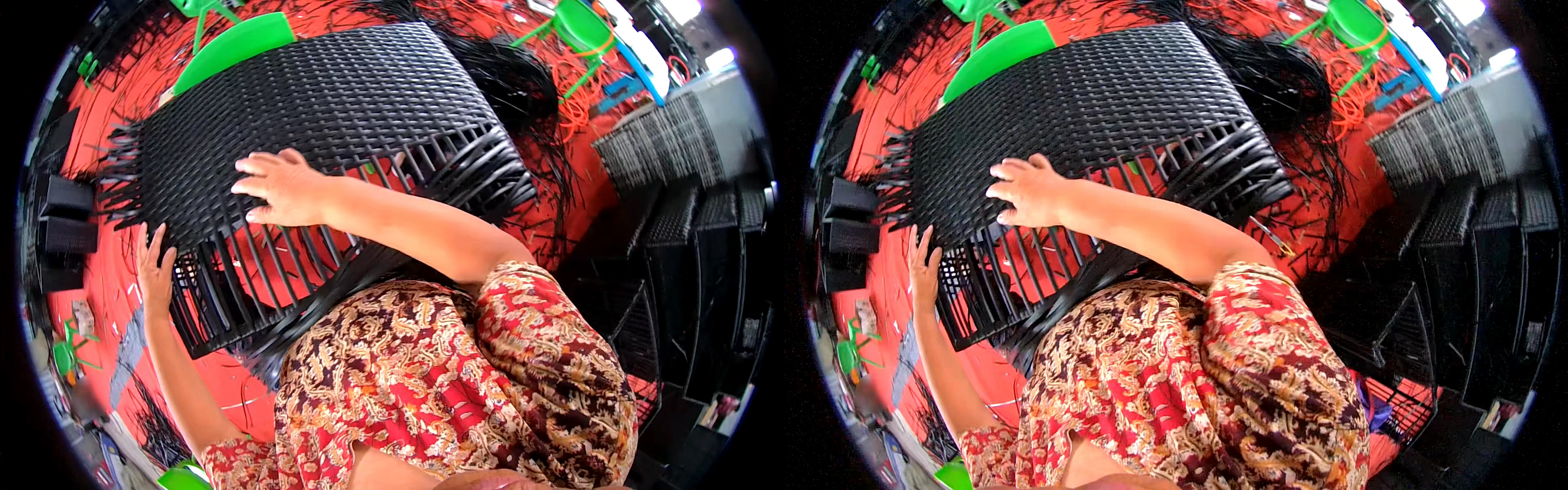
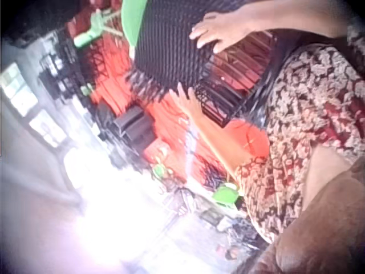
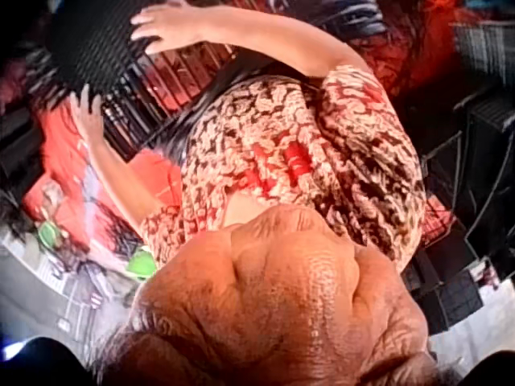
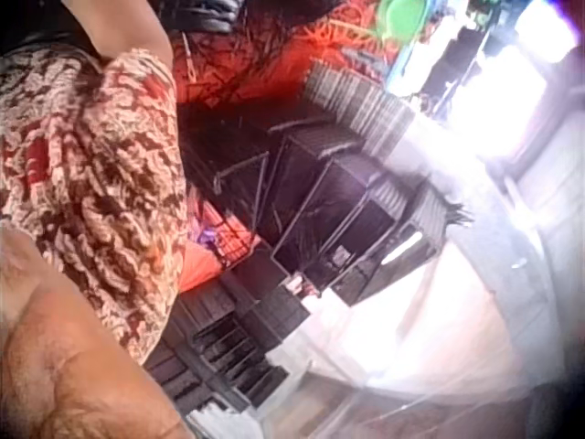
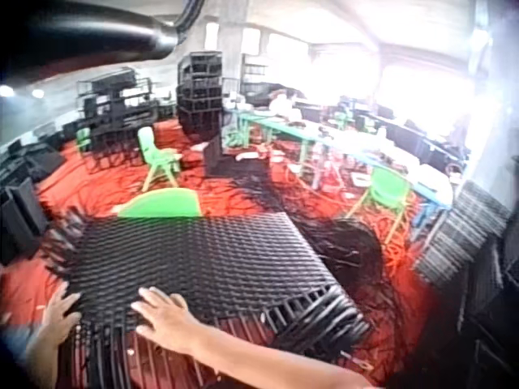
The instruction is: The person weaves black synthetic strips into the frame of a piece of furniture by hand, threading the strips through existing weaves and pulling them tight.
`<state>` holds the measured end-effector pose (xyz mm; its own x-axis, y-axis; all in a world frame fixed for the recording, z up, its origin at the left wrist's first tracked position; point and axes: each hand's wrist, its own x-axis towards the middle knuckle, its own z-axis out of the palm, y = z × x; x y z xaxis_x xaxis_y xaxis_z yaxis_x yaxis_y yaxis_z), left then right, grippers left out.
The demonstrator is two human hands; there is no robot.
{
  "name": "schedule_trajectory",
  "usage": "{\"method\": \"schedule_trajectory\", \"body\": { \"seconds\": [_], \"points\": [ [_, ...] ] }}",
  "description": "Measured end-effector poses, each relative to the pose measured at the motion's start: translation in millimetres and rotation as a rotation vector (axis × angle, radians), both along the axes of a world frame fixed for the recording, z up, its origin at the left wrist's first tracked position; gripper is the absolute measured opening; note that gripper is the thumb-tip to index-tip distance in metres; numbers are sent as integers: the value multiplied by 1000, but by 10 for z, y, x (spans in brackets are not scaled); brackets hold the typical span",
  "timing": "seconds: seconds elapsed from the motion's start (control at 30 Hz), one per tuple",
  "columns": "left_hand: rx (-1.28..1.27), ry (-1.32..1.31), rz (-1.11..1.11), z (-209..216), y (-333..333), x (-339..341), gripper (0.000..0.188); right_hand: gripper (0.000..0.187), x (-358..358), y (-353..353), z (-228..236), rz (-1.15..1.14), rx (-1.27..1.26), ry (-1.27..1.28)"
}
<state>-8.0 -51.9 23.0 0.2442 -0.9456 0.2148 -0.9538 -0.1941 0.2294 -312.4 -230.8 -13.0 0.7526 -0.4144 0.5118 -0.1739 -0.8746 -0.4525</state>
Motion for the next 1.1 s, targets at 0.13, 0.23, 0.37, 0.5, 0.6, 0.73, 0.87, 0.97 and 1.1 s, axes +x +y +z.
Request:
{"method": "schedule_trajectory", "body": {
  "seconds": [0.13, 0.23, 0.37, 0.5, 0.6, 0.73, 0.87, 0.97, 1.1],
  "points": [
    [-65, -84, -37, 67, -20, -120, 39, 27, -1296, -341, 378, -277, -34, 38],
    [-260, -105, -26, 221, -127, -411, 30, 18, -2413, -753, -53, -637, -51, -38],
    [-197, 326, -277, 450, -725, -1374, 21, 18, -3292, -832, -347, -930, 380, -131],
    [28, 602, -490, 258, -1404, -2642, 19, 16, -3558, -758, -654, -912, 491, -225],
    [117, 683, -619, 38, -1765, -3145, 25, 20, -3247, -628, -632, -855, 441, -129],
    [211, 573, -710, -214, -2311, -3825, 36, 34, -3121, -660, -603, -817, 223, 43],
    [309, 266, -635, -342, -2301, -3994, 39, 39, -2762, -349, -199, -868, 240, 360],
    [315, 429, -580, -458, -2331, -3980, 32, 38, -2768, -261, -129, -828, 197, 409],
    [462, 968, -487, -408, -2298, -3807, 21, 38, -2808, -140, -220, -803, 141, 321]
  ]
}}
